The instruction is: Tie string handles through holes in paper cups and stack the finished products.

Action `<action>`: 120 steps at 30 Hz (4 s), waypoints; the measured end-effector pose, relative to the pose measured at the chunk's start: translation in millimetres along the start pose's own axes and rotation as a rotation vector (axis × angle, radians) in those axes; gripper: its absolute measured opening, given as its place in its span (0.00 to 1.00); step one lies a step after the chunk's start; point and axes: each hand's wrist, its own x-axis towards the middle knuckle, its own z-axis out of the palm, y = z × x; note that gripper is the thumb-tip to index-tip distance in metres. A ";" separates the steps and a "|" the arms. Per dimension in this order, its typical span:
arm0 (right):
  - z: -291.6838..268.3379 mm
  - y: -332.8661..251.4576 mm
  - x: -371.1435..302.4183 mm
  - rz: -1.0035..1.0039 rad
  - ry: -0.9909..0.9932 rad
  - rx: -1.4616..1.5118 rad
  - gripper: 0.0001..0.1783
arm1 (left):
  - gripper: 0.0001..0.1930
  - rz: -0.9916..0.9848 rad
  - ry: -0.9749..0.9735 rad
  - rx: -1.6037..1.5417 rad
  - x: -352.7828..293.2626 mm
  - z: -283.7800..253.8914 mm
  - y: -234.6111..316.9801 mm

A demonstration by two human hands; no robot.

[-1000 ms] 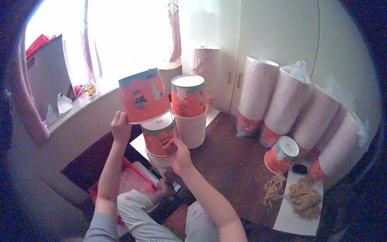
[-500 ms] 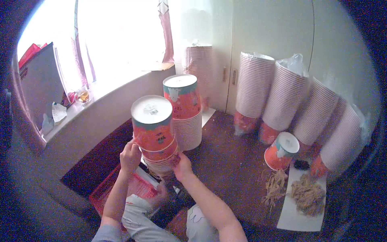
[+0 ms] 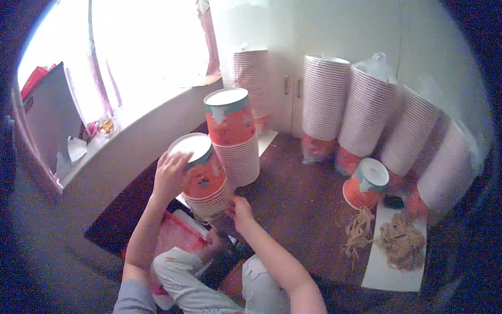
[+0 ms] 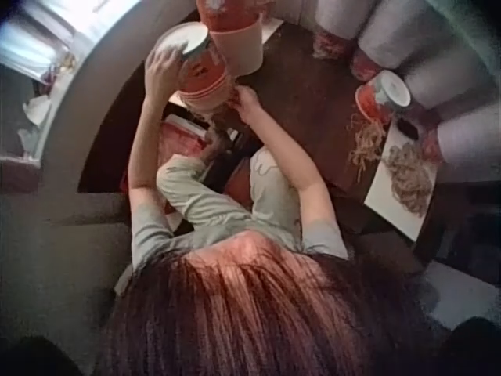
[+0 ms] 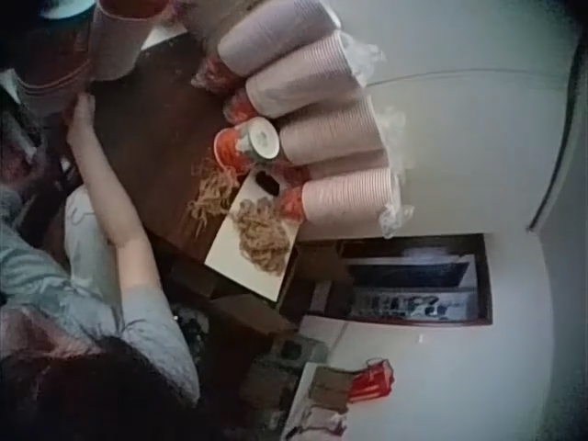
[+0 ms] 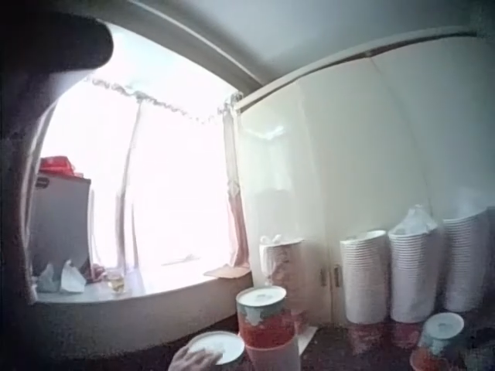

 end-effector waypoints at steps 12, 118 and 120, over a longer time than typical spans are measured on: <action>-183.2 -199.6 -80.1 -1.302 0.864 -1.726 0.23 | 0.19 -0.079 -0.020 -0.061 -12.1 15.4 13.7; -75.1 -127.0 -210.1 -1.038 -0.042 -1.586 0.11 | 0.13 -0.860 -0.936 -2.268 -59.0 10.3 213.9; -76.3 -124.5 -210.3 -1.045 -0.057 -1.600 0.11 | 0.12 -0.881 -1.039 -2.370 -59.2 12.8 214.4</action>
